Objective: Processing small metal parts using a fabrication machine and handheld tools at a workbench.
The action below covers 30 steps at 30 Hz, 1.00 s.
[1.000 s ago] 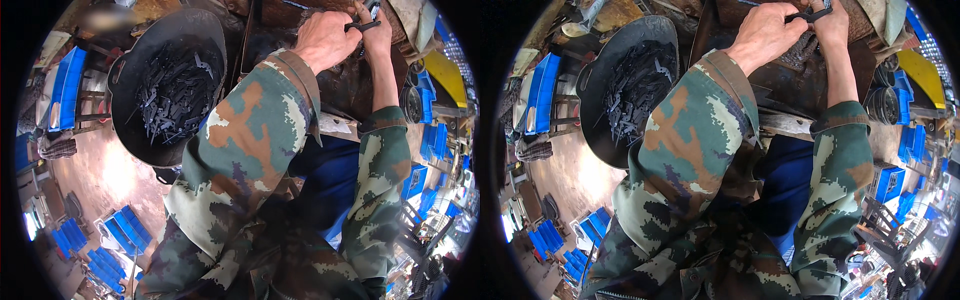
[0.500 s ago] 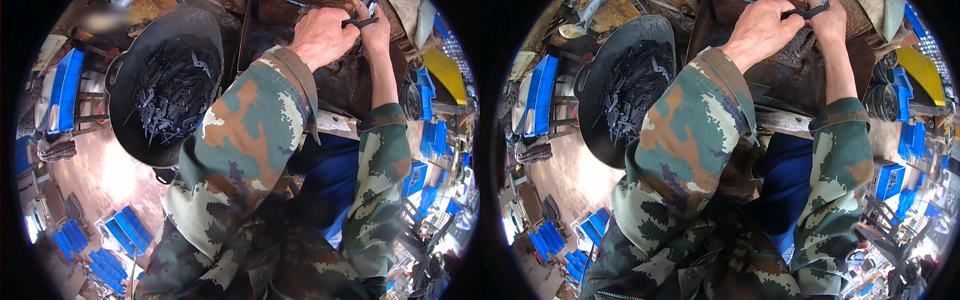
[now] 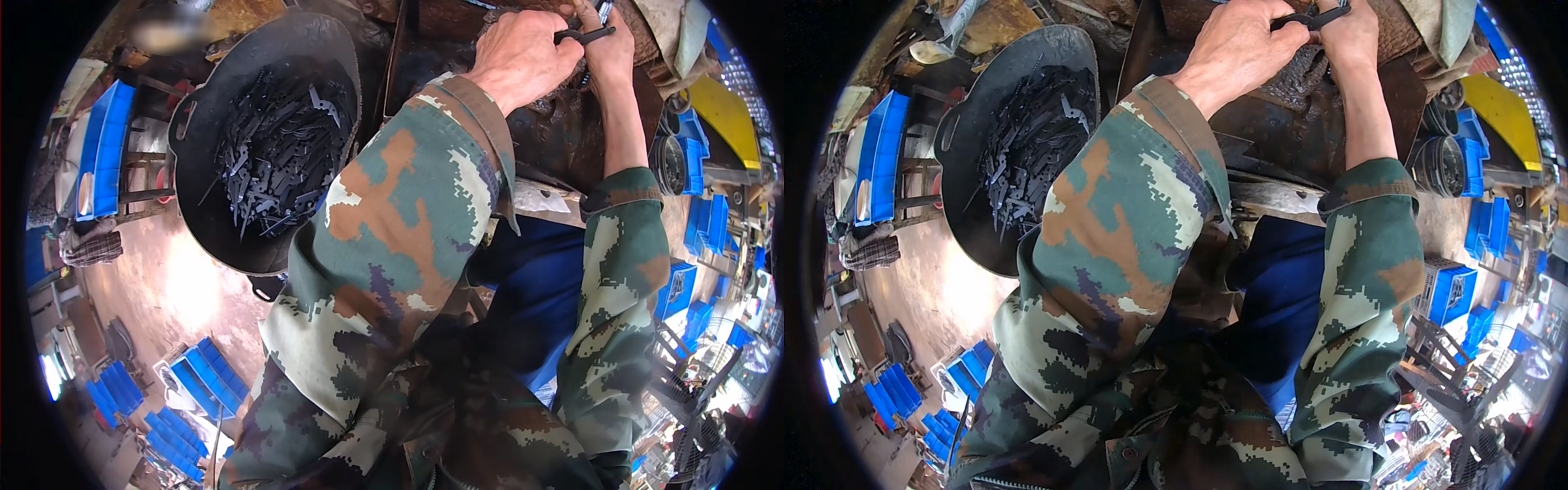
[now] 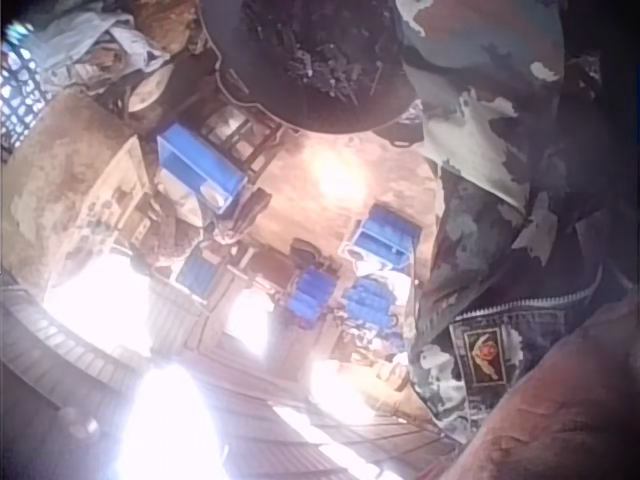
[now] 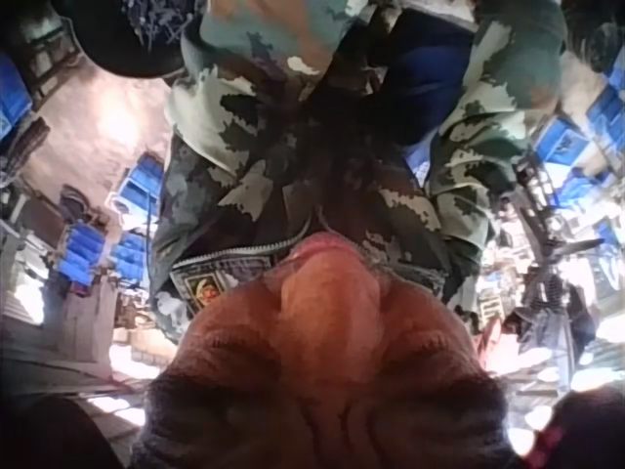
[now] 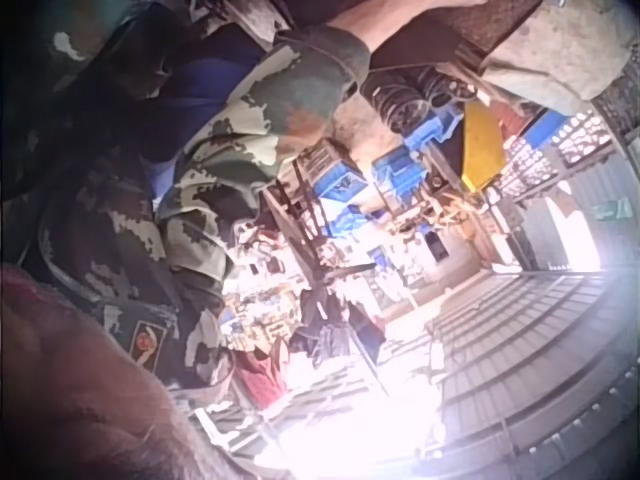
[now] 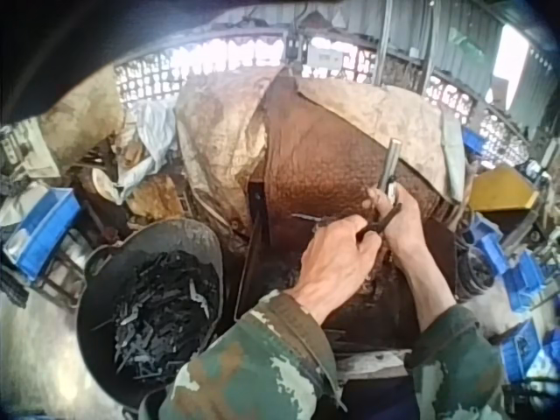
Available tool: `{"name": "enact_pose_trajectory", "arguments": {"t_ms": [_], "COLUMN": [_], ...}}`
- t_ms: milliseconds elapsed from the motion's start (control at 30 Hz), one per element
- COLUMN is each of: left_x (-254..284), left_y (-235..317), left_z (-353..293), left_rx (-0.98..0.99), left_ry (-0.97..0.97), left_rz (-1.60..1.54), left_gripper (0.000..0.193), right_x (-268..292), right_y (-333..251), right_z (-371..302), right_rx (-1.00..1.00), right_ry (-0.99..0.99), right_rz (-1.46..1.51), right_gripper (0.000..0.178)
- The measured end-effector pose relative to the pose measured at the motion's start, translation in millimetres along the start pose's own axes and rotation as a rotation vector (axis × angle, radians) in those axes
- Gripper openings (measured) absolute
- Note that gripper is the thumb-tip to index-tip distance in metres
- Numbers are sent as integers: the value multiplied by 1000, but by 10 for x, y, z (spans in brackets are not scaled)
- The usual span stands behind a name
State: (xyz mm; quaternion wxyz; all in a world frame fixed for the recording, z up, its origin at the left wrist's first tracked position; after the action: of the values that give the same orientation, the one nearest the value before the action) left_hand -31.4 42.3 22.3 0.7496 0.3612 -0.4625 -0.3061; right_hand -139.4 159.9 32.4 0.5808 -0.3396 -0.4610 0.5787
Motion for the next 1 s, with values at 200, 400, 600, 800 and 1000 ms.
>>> {"name": "enact_pose_trajectory", "arguments": {"t_ms": [200,400,600,800,1000], "left_x": [28,199,140,142,135], "left_y": [5,140,84,89,84], "left_z": [-7,-45,15,8,14], "left_rx": [10,-128,-114,-86,-88], "left_ry": [1,-22,-36,-46,-47], "left_rz": [18,13,55,32,33], "left_gripper": [37,27,30,31,31], "right_x": [-36,-14,-32,-30,-26], "right_y": [-49,-20,-12,-25,-10], "right_z": [-22,-14,-17,-33,-13], "right_rx": [-8,4,11,5,29], "right_ry": [-7,-11,-13,-23,-20], "right_rz": [-19,21,-10,-7,-14], "right_gripper": [15,16,16,16,16]}}
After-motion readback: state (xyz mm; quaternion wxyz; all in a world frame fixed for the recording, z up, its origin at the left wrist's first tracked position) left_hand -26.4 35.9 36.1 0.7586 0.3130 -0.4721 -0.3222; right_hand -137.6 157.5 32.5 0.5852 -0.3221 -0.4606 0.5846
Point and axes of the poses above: each hand's wrist, its own z-axis towards the middle knuckle, its own x-axis out of the back of the hand, y = z × x, the point moved 2 cm from there along z, towards the middle knuckle, and after that the axes turned 9 degrees about z, right-handed, at the moved point
